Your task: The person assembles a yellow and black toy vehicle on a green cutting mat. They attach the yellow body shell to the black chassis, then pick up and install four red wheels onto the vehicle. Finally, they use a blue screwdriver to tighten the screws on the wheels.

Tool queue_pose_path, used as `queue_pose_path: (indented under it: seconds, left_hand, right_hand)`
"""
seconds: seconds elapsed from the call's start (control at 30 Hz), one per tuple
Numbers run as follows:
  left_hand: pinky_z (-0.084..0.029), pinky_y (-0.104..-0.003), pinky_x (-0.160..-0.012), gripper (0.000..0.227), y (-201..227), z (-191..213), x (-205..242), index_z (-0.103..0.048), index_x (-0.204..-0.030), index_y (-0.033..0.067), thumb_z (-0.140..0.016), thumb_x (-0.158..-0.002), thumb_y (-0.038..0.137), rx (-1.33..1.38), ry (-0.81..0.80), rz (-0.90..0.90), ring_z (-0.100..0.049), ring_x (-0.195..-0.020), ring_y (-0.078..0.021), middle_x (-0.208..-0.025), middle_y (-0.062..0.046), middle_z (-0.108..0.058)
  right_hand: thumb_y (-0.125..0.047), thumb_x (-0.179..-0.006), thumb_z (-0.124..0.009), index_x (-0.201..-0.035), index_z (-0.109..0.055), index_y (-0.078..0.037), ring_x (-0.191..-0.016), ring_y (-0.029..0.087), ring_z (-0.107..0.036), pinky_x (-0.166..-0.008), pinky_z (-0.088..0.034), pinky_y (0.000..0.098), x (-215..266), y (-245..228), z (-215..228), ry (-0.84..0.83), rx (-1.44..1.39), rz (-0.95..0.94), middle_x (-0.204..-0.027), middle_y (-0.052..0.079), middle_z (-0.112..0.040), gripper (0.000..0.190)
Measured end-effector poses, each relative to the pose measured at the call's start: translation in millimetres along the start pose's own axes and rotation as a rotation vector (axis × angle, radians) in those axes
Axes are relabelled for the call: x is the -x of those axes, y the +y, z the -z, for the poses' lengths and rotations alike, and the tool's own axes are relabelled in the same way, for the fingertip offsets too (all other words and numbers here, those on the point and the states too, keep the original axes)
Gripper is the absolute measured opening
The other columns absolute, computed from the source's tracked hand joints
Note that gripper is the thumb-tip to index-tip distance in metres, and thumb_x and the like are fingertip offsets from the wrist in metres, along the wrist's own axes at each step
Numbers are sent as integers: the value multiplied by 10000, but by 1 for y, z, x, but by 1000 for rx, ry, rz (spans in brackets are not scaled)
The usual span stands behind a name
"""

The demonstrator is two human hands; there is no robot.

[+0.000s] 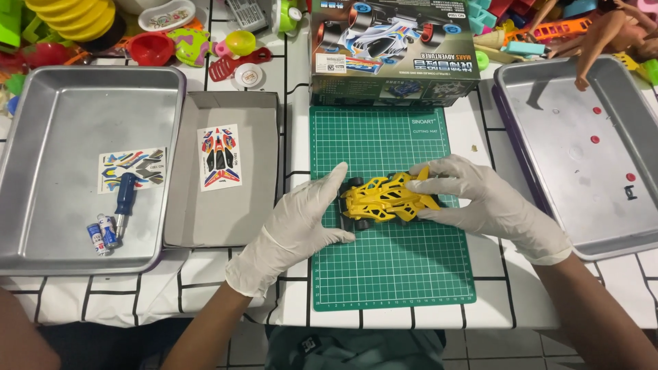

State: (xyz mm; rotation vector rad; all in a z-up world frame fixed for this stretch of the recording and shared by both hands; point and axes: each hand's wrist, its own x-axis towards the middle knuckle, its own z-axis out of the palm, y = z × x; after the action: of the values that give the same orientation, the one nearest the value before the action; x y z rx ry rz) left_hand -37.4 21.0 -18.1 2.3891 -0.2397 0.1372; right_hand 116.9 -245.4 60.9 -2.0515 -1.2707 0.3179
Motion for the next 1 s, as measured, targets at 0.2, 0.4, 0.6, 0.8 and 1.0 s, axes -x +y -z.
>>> queue_pose_path:
  seconds: [0.2,0.4,0.6,0.8,1.0]
  left_hand:
    - [-414,-546,-1125,1077,17,12,-2,-306,-1603,133,-899,-720,305,-51,-19,-96,-542,-1305,-451,-1415,-255,-549]
    - [-399,-536,-1137,739,11,6,2,-556,-1461,260,-851,-785,306,-86,-13,-88,-515,-1310,-478,-1396,-243,-506]
    - [-374,-540,-1155,734,13,0,-5,-541,-1466,293,-839,-796,295,-125,-33,-71,-502,-1326,-461,-1418,-234,-476]
    - [-291,-559,-1205,986,54,1,-27,-429,-1488,133,-953,-657,215,-35,166,9,-480,-1386,-407,-1383,-198,-536]
    - [-29,-695,-1218,1349,81,-1,-62,-253,-1603,122,-986,-541,516,76,289,17,-427,-1402,-458,-1423,-239,-521]
  right_hand:
    - [-168,-749,-872,-1167,-781,-216,-1164,320,-637,-955,-555,403,11,15,-10,36,93,-18,-1389,120,-653,431]
    - [-313,-703,-878,-1475,-546,-253,-1396,426,-427,-1107,-433,539,20,-2,7,-34,-18,-178,-1574,178,-422,842]
    - [-559,-873,-710,-1189,-731,-100,-1243,342,-621,-945,-574,423,22,8,-20,102,145,-374,-1367,123,-603,557]
    - [-4,-788,-789,-1281,-627,25,-935,202,-655,-881,-566,333,3,-21,-24,574,-795,-566,-1062,123,-674,519]
    - [7,-612,-944,-1252,-522,41,-1130,300,-697,-1023,-539,391,21,-36,-2,555,-359,33,-1203,215,-683,767]
